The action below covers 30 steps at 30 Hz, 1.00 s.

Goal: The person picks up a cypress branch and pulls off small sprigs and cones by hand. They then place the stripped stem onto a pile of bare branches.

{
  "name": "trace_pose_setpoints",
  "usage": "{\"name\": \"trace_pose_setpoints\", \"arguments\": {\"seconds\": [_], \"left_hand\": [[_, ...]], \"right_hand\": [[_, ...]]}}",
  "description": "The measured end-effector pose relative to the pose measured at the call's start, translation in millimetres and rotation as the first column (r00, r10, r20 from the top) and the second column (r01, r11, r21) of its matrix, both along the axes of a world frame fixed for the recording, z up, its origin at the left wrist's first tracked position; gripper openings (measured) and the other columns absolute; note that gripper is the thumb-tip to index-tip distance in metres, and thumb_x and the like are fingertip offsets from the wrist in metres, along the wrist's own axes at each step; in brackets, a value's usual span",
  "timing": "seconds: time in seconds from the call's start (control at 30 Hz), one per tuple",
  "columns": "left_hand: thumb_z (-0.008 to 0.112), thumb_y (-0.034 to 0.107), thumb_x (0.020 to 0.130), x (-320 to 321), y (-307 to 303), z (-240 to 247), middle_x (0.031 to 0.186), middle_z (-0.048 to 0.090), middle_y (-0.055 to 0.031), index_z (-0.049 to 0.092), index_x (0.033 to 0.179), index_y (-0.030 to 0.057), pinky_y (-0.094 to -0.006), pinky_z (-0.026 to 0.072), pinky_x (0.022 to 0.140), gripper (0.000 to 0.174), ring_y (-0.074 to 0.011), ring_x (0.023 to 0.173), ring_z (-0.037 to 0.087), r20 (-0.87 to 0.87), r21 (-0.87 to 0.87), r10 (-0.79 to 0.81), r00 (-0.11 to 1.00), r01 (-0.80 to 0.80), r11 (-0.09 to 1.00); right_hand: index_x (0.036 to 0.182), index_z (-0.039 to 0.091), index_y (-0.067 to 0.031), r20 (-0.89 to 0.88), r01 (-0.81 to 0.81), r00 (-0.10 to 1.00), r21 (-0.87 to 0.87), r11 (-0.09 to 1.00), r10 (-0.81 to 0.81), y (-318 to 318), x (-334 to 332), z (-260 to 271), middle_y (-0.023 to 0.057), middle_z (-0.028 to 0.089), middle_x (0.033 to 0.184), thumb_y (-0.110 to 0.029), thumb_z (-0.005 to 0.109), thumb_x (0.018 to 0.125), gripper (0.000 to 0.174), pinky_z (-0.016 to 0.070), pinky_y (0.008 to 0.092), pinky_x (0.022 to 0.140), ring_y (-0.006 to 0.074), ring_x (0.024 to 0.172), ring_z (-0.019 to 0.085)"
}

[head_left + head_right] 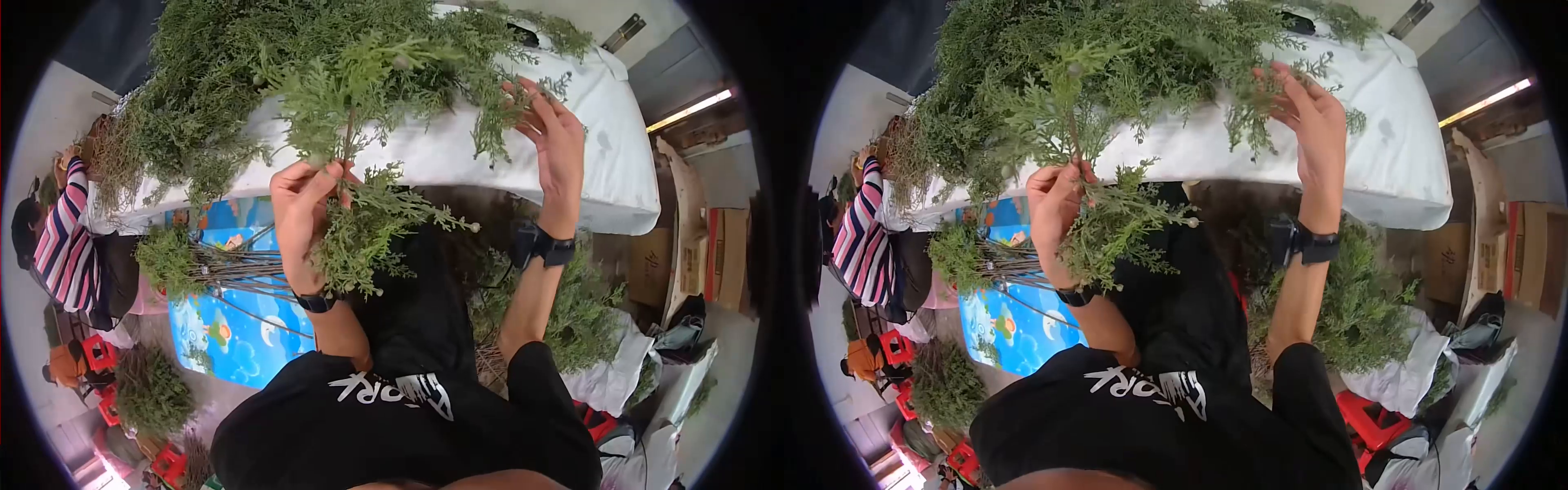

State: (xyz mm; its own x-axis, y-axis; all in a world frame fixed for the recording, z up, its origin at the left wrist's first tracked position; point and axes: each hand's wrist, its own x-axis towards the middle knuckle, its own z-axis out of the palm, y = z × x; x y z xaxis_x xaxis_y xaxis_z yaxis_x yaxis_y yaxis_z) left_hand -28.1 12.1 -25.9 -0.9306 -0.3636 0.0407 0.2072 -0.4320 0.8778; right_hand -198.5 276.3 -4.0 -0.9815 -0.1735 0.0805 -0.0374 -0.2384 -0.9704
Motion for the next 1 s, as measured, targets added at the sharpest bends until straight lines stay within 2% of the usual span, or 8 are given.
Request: {"name": "trace_pose_setpoints", "arguments": {"seconds": [0.1,0.33,0.4,0.47,0.57,0.67,0.8,1.0], "left_hand": [[0.066,0.004,0.082,0.7,-4.6,0.9,0.083,0.066,-0.0167,0.064,0.087,-0.0066,-0.0303,0.0475,0.051,0.012,-0.0214,0.071,0.064,-0.009,0.018,0.017,1.000,-0.017,1.000],[0.066,0.006,0.082,4.2,-22.6,-7.5,0.083,0.066,-0.0169,0.064,0.088,-0.0075,-0.0305,0.0473,0.051,0.015,-0.0215,0.072,0.064,-0.041,0.060,0.015,0.999,-0.012,0.998],[0.066,0.006,0.082,5.6,-22.8,-5.2,0.084,0.066,-0.0169,0.064,0.090,-0.0068,-0.0303,0.0474,0.051,0.015,-0.0214,0.073,0.064,-0.057,0.082,0.014,0.998,-0.009,0.997],[0.066,0.006,0.083,8.2,-24.1,-4.1,0.084,0.066,-0.0167,0.065,0.090,-0.0060,-0.0301,0.0473,0.051,0.014,-0.0215,0.073,0.064,-0.070,0.120,0.004,0.998,0.004,0.993],[0.065,0.006,0.083,9.8,-26.7,-6.1,0.086,0.067,-0.0165,0.066,0.090,-0.0054,-0.0283,0.0466,0.051,0.014,-0.0196,0.073,0.064,-0.077,0.110,-0.001,0.997,0.009,0.994],[0.065,0.005,0.083,9.4,-15.1,9.5,0.089,0.068,-0.0154,0.066,0.091,-0.0059,-0.0262,0.0457,0.050,0.014,-0.0151,0.069,0.062,-0.027,-0.003,0.028,0.999,-0.029,1.000],[0.064,0.004,0.084,10.2,0.3,24.8,0.086,0.069,-0.0124,0.067,0.089,-0.0063,-0.0224,0.0458,0.050,0.012,-0.0084,0.057,0.055,-0.063,-0.036,-0.014,0.998,0.012,0.999],[0.066,0.001,0.082,17.3,1.2,30.9,0.076,0.067,-0.0112,0.068,0.084,-0.0064,-0.0203,0.0425,0.045,0.008,-0.0081,0.051,0.054,-0.102,-0.080,-0.069,0.992,0.061,0.995]], "right_hand": [[0.102,0.066,0.0008,-0.064,0.003,0.998,0.044,0.999,0.000,3.0,3.7,29.3,0.0111,0.065,0.109,-0.018,0.059,0.090,0.024,0.0500,0.0283,0.082,0.0176,0.095,0.064],[0.120,0.052,-0.0010,-0.464,0.211,0.856,-0.087,0.973,-0.228,-17.8,4.3,62.1,0.0104,0.053,0.127,-0.023,0.053,0.094,0.034,0.0470,0.0386,0.096,0.0224,0.119,0.050],[0.120,0.051,-0.0035,-0.312,0.319,0.919,0.227,0.920,-0.241,-13.9,-3.0,33.7,0.0079,0.057,0.113,-0.030,0.052,0.095,0.036,0.0503,0.0346,0.084,0.0181,0.104,0.055],[0.124,0.046,-0.0045,-0.201,0.232,0.962,0.251,0.940,-0.184,-15.2,-0.7,16.7,0.0074,0.057,0.098,-0.031,0.049,0.096,0.039,0.0529,0.0328,0.067,0.0185,0.089,0.060],[0.117,0.041,-0.0028,0.041,0.067,0.997,0.143,0.987,-0.073,-27.1,26.0,24.0,0.0138,0.057,0.098,-0.031,0.047,0.097,0.035,0.0527,0.0318,0.050,0.0235,0.073,0.063],[0.117,0.038,-0.0004,-0.061,0.072,0.996,0.021,0.997,-0.071,-42.2,54.6,41.1,0.0145,0.055,0.093,-0.029,0.045,0.097,0.035,0.0532,0.0333,0.046,0.0285,0.062,0.064],[0.119,0.039,0.0051,-0.041,0.019,0.999,-0.218,0.976,-0.029,-61.1,91.1,52.6,0.0187,0.058,0.105,-0.019,0.047,0.093,0.036,0.0572,0.0314,0.046,0.0366,0.084,0.066],[0.129,0.033,0.0046,-0.132,-0.171,0.984,-0.524,0.835,0.118,-79.3,129.5,39.6,0.0221,0.052,0.116,-0.003,0.058,0.082,0.055,0.0585,0.0312,0.050,0.0314,0.100,0.058]]}}
